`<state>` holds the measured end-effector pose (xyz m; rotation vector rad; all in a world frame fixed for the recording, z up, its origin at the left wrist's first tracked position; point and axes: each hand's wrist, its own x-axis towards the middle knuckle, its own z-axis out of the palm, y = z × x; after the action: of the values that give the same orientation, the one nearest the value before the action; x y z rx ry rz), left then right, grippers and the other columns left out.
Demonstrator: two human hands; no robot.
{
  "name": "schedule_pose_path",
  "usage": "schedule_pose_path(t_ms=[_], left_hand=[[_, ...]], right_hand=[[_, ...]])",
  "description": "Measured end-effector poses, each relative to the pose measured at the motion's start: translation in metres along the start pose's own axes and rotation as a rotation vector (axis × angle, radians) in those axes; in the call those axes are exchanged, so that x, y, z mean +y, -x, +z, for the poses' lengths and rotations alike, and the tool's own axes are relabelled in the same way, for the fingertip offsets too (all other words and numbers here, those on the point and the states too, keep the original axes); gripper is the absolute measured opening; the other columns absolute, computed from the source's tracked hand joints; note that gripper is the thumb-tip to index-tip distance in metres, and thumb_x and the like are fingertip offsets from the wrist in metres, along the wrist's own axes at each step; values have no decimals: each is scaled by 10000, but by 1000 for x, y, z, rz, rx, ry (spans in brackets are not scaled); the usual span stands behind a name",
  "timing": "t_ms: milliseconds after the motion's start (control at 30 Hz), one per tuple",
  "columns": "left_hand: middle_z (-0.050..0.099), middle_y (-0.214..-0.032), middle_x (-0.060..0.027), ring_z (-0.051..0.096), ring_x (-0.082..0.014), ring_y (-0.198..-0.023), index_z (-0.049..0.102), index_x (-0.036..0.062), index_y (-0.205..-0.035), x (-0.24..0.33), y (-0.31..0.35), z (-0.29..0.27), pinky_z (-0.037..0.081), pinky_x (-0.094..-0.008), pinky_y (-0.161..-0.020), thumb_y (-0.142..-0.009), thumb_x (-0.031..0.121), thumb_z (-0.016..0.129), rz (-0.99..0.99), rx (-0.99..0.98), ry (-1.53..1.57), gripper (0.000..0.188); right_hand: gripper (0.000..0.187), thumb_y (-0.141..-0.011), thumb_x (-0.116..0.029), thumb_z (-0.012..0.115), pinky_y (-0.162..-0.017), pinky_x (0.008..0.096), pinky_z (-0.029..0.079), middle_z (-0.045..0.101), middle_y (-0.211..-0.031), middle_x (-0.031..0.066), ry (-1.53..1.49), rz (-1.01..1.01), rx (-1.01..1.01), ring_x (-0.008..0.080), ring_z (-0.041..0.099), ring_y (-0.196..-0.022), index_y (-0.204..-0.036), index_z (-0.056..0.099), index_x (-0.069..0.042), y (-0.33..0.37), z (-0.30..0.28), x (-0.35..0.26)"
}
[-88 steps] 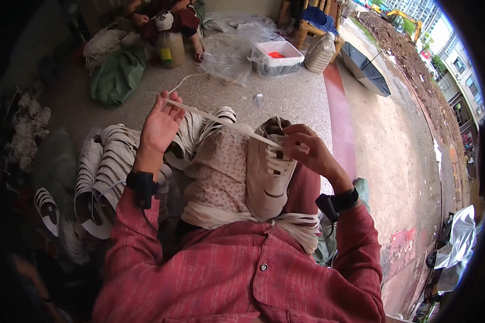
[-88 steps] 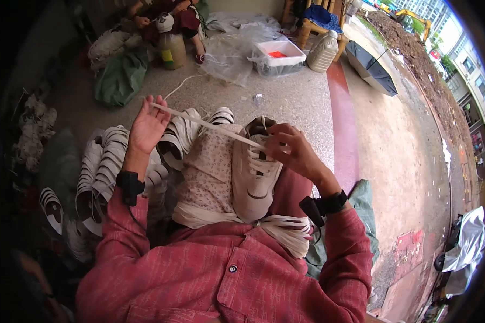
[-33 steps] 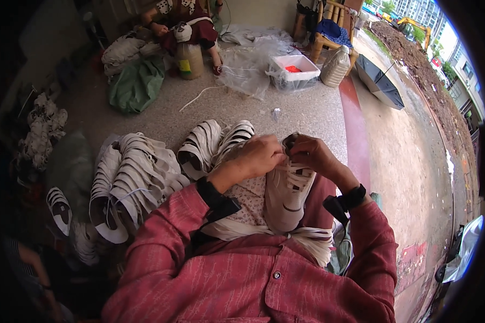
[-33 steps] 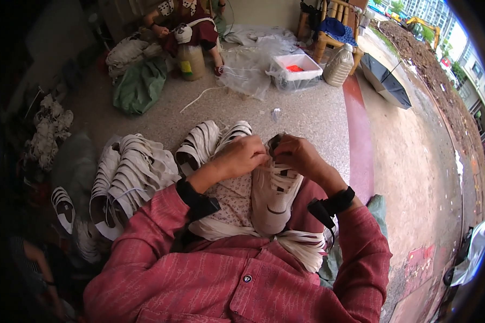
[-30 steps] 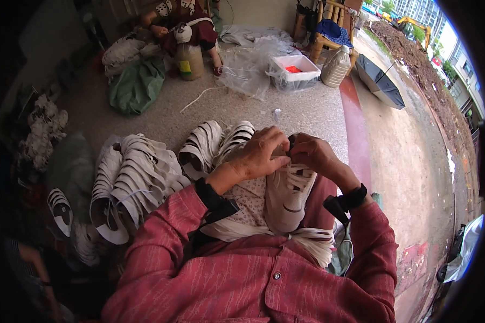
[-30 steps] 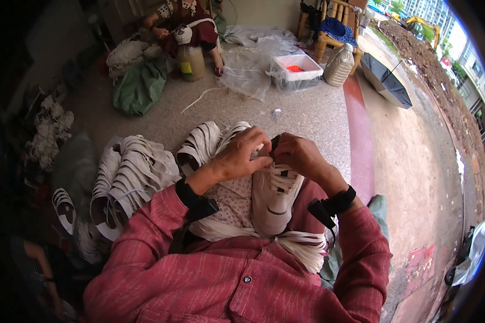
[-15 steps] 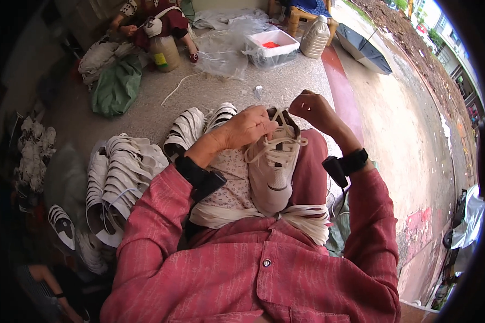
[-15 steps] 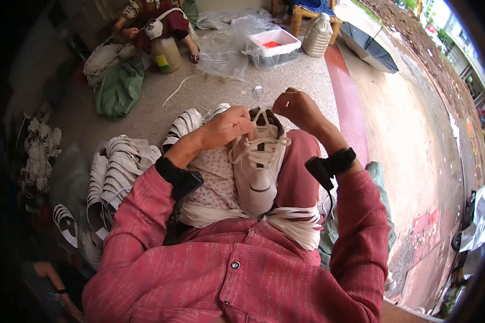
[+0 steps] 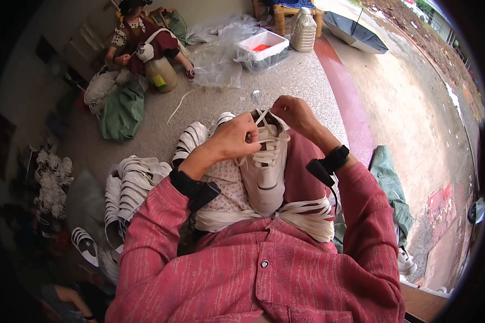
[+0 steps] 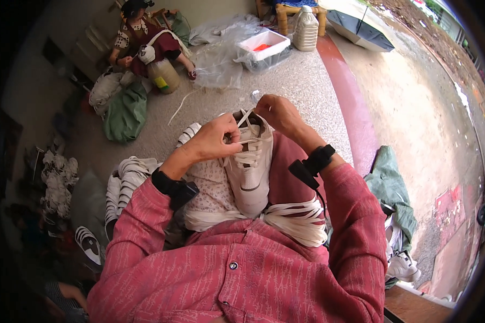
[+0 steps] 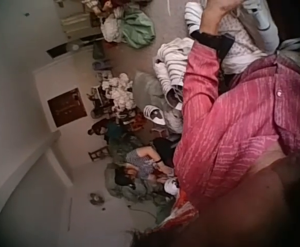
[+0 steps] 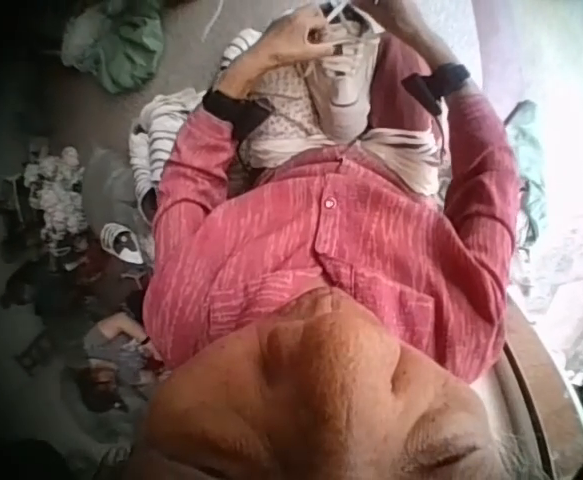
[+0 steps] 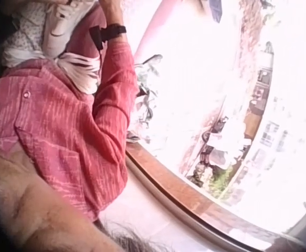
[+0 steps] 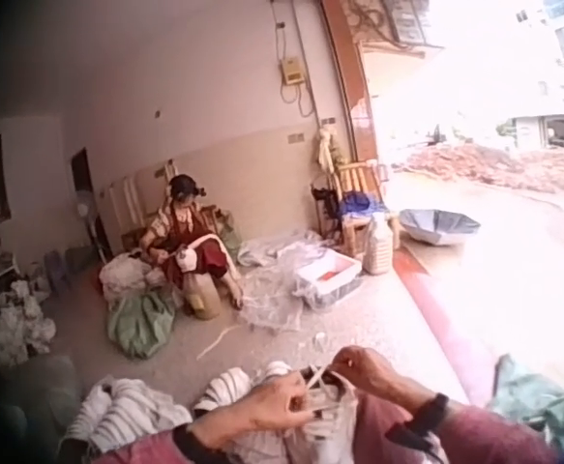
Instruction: The recorder is threading laces through the eyelets of a shoe upper.
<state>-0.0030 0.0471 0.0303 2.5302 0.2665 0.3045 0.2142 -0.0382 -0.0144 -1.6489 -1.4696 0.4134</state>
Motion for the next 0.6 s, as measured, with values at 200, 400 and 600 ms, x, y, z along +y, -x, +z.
schedule_pose_path(t_ms=[200, 400, 600], left_hand=[[528, -842, -105, 564, -256, -762, 578, 22, -750, -3, -2, -1, 460, -342, -713, -711, 158, 667, -75, 117, 86, 167], [496, -872, -49, 518, -168, -843, 550, 18, -773, -13, 6, 4, 418, -286, -788, -814, 170, 679, -57, 115, 202, 204], [538, -989, -13, 515, -138, -947, 598, 38, -734, -17, 12, -20, 399, -282, -879, -814, 172, 682, -83, -119, 414, 178]], right_hand=[[185, -838, -221, 653, -683, 421, 502, 664, -808, 173, 113, -3, 109, 355, 652, -782, -880, 666, -41, -3, 3, -1], [208, -828, -228, 647, -695, 456, 500, 655, -823, 224, 450, 344, 240, 402, 641, -809, -885, 661, -28, -12, -23, 50], [314, -783, -84, 677, -716, 340, 505, 639, -969, 98, 97, 142, -35, 234, 638, -820, -1094, 636, -74, 24, -42, 68]])
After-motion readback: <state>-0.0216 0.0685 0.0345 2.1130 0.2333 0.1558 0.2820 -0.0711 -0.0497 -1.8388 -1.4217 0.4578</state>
